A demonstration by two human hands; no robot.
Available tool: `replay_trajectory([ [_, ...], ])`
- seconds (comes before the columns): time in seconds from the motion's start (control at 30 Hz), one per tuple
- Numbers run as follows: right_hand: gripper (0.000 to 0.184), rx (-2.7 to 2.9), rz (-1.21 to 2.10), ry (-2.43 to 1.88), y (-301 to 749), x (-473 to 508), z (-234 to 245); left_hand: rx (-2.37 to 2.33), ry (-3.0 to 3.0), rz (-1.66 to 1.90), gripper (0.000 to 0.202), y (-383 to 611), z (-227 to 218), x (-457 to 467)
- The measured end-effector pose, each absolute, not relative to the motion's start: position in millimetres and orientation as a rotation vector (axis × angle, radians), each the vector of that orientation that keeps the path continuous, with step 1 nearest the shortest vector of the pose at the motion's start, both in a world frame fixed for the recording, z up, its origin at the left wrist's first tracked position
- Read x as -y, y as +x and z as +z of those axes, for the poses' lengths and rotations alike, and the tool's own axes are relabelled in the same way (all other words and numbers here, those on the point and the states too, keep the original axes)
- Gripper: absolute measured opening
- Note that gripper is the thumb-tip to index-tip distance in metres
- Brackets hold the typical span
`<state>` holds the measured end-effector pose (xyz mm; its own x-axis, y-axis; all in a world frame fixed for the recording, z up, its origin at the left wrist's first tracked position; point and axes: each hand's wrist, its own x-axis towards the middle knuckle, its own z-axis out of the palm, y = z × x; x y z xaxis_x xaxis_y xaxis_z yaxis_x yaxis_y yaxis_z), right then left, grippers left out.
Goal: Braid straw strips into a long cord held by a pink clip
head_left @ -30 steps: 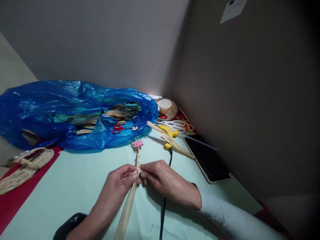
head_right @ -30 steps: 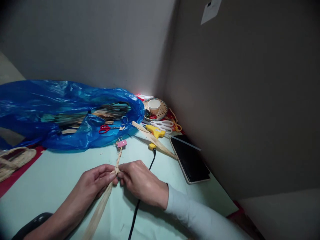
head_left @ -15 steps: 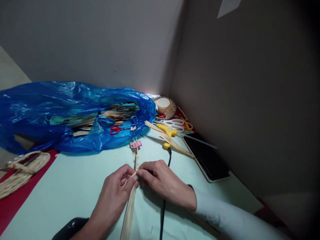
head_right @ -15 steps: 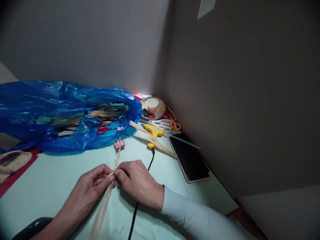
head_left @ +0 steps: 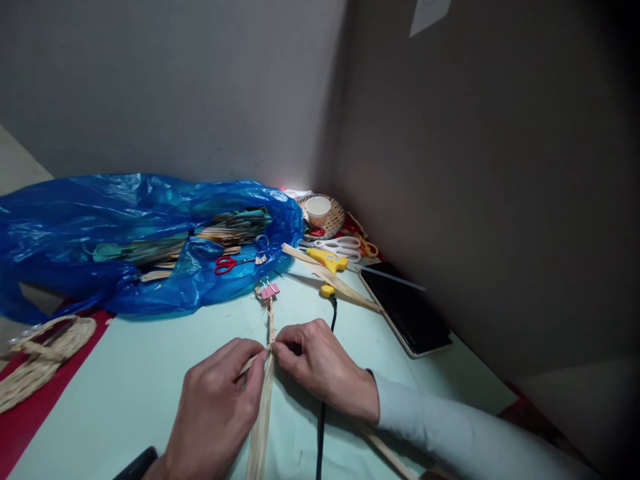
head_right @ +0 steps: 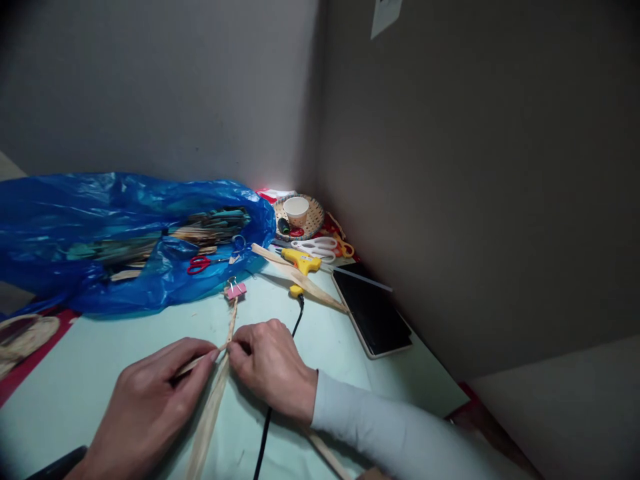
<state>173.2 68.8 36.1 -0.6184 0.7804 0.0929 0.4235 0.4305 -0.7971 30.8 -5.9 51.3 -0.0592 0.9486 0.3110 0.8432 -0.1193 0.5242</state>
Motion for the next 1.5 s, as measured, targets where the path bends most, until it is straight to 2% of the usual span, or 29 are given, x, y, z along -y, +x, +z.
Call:
replay_trajectory([
  [0.17, 0.033, 2.137, 1.294, -0.975, 178, -73, 39, -1.831, 2.574, 1.068, 0.016, 41, 27, 16],
  [0.37, 0.030, 1.944, 1.687, -0.864, 185, -78, 34, -1.730, 3.271, 0.541, 0.034, 43, 3, 25],
  [0.53, 0.029, 1.773, 1.871, -0.830, 184, -76, 35, -1.702, 3.385, 0.448, 0.033, 50, 10, 23],
  [0.67, 0.028, 1.765, 1.876, -0.877, 184, -76, 39, -1.619, 2.930, 0.836, 0.017, 45, 30, 19],
  [0.73, 0.030, 1.761, 1.869, -0.860, 184, -76, 39, -1.665, 2.514, 1.058, 0.017, 36, 42, 14],
  [0.77, 0.031, 1.754, 1.864, -0.844, 184, -76, 39, -1.777, 2.249, 1.026, 0.021, 32, 47, 10],
  [0.83, 0.032, 1.727, 1.880, -0.782, 184, -77, 37, -1.792, 1.742, 0.945, 0.016, 26, 51, 0],
  [1.0, 0.035, 1.707, 1.931, -0.711, 185, -78, 36, -1.279, 1.005, 0.886, 0.026, 26, 39, -18],
  [1.07, 0.033, 1.771, 1.892, -0.745, 187, -81, 38, -1.292, 0.923, 0.899, 0.030, 27, 35, -20],
  [1.17, 0.029, 2.000, 1.729, -0.778, 189, -83, 41, -1.399, 1.109, 0.850, 0.030, 25, 34, -20],
  [1.37, 0.025, 2.537, 0.896, -0.950, 190, -72, 49, -1.724, 1.521, 0.823, 0.025, 31, 42, -12],
  [1.5, 0.013, 2.740, 0.549, -0.956, 191, -66, 49, -1.807, 1.511, 0.849, 0.025, 35, 43, -12],
])
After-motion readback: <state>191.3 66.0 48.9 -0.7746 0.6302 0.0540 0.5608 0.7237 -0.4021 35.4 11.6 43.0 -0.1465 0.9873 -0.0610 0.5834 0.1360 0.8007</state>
